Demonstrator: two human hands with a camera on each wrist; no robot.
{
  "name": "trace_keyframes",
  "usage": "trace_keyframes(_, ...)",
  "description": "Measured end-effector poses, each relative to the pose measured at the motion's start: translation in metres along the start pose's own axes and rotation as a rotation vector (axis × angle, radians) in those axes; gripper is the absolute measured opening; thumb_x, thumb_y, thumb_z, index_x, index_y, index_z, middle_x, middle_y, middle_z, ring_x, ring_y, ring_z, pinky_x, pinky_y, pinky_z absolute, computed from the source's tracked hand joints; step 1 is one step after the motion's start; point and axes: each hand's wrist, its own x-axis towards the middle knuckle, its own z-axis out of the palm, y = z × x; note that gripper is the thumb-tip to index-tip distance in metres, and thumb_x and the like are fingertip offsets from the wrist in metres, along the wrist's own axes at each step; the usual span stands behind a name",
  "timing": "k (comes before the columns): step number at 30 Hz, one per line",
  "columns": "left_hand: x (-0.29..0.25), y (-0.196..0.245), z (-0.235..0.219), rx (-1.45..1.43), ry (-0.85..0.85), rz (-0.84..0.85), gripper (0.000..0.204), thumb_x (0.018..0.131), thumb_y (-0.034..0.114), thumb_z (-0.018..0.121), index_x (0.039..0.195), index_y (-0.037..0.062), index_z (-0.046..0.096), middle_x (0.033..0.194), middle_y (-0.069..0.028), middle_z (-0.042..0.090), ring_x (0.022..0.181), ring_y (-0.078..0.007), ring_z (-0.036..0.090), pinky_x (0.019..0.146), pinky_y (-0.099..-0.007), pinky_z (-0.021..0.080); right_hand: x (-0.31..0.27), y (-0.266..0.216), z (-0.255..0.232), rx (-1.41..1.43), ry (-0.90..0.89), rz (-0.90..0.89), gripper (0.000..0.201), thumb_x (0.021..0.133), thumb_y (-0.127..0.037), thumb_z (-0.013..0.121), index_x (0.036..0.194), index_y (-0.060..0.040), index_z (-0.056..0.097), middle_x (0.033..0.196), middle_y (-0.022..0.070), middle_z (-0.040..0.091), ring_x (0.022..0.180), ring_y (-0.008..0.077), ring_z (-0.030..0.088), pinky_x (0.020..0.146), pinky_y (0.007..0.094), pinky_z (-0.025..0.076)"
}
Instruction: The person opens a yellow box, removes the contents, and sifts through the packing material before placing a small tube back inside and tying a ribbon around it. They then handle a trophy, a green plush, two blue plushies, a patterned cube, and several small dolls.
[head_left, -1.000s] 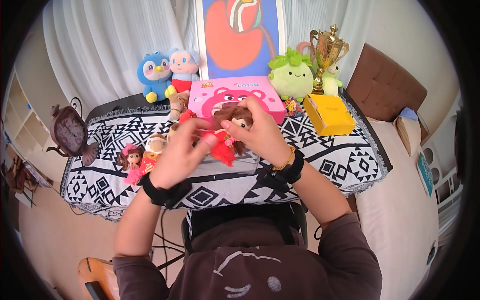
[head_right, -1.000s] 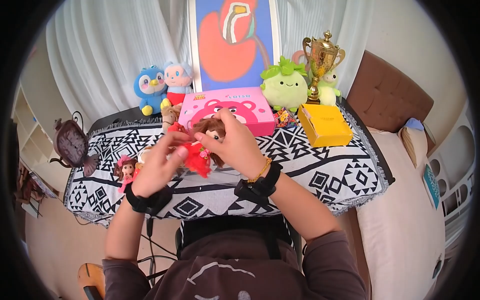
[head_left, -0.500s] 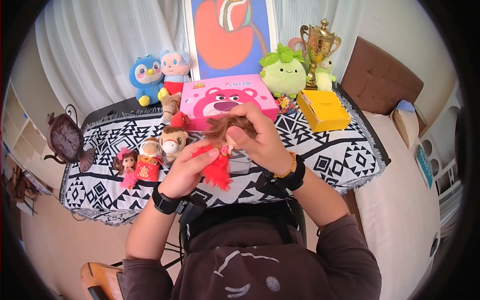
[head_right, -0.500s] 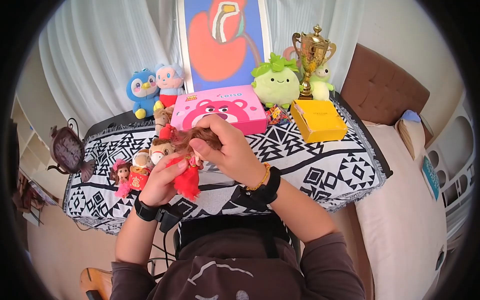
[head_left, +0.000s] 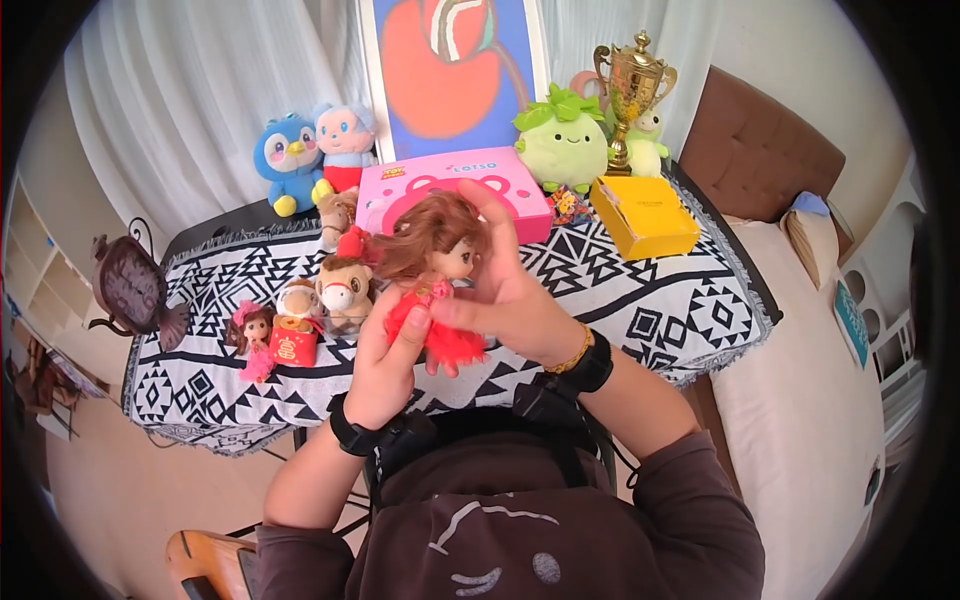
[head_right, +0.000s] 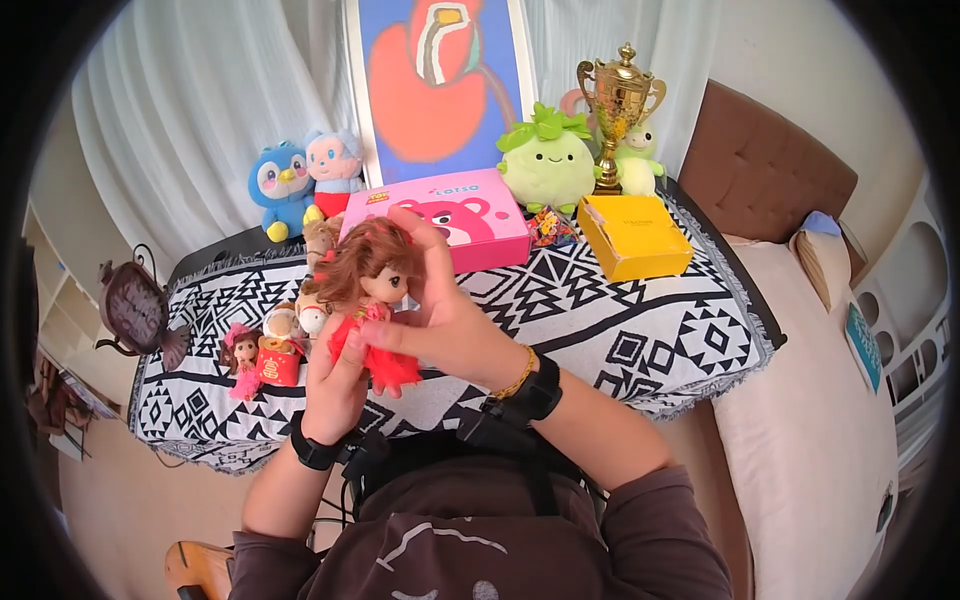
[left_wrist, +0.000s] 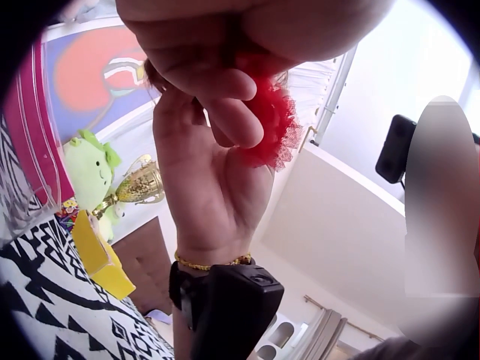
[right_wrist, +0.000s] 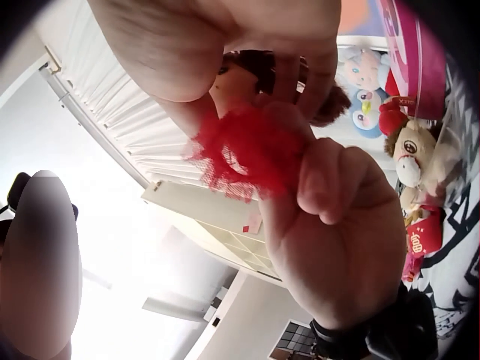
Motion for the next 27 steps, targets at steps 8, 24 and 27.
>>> trace_keyframes(8, 0.003, -0.007, 0.001, -0.178, 0.035, -0.040, 0.044, 0.099, 0.038, 0.040, 0.122, 0.0014, 0.045, 0.100, -0.0110, 0.059, 0.059, -0.0156, 0.058, 0.048, -0.0236, 0.044, 0.001, 0.006, -0.001, 0.084, -0.005, 0.016, 0.102, 0.080, 0.000, 0.070, 0.149, -0.0227, -0.001, 0.147, 0.0090, 0.023, 0.135, 0.0238, 0.029, 0.104, 0.0402, 0.036)
trace_keyframes(24, 0.004, -0.009, 0.007, -0.589, 0.014, -0.139, 0.041, 0.102, 0.034, 0.035, 0.132, 0.0064, 0.040, 0.125, -0.0077, 0.050, 0.111, -0.0184, 0.053, 0.094, -0.0363, 0.044, -0.011, -0.008, -0.013, -0.969, 0.062, -0.428, 0.018, 0.072, -0.016, 0.079, 0.089, -0.0198, 0.072, 0.136, 0.0076, 0.031, 0.087, 0.0140, 0.048, 0.071, 0.0243, 0.044)
trace_keyframes(27, 0.002, -0.011, 0.011, -0.562, 0.014, -0.139, 0.042, 0.101, 0.033, 0.038, 0.131, 0.0036, 0.040, 0.125, -0.0084, 0.051, 0.112, -0.0183, 0.052, 0.096, -0.0358, 0.043, -0.013, -0.014, -0.013, -1.122, 0.064, -0.537, 0.022, 0.069, -0.015, 0.080, 0.089, -0.0200, 0.072, 0.128, 0.0062, 0.041, 0.085, 0.0133, 0.049, 0.067, 0.0231, 0.041)
